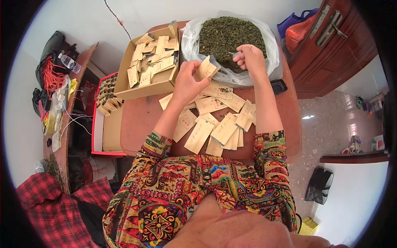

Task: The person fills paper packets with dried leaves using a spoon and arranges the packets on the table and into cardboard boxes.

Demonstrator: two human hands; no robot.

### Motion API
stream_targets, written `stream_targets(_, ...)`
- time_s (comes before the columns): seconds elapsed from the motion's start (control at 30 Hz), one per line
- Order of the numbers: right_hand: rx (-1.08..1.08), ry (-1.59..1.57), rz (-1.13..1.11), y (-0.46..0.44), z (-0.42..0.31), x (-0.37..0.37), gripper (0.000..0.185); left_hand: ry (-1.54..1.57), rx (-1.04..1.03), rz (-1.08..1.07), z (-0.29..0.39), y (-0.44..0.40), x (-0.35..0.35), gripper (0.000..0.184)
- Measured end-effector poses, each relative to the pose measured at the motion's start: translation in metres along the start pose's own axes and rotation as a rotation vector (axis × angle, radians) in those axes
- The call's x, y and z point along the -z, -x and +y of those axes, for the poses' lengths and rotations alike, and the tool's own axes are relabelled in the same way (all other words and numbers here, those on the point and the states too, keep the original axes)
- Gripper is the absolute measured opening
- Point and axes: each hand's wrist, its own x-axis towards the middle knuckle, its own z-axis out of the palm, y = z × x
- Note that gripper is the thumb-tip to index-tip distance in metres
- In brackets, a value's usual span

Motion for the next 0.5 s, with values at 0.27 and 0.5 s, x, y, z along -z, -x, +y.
stream_targets(0.27, 0.037, -0.095, -0.044, 0.01, -0.028, 0.018, 0.024, -0.005, 0.021, 0.002, -0.001, -0.005, -0.011, 0.05)
stream_targets(0.5, 0.065, 0.044, -0.098, 0.024, -0.041, 0.005, 0.025, -0.033, 0.041, 0.004, 0.005, -0.005, -0.012, 0.049)
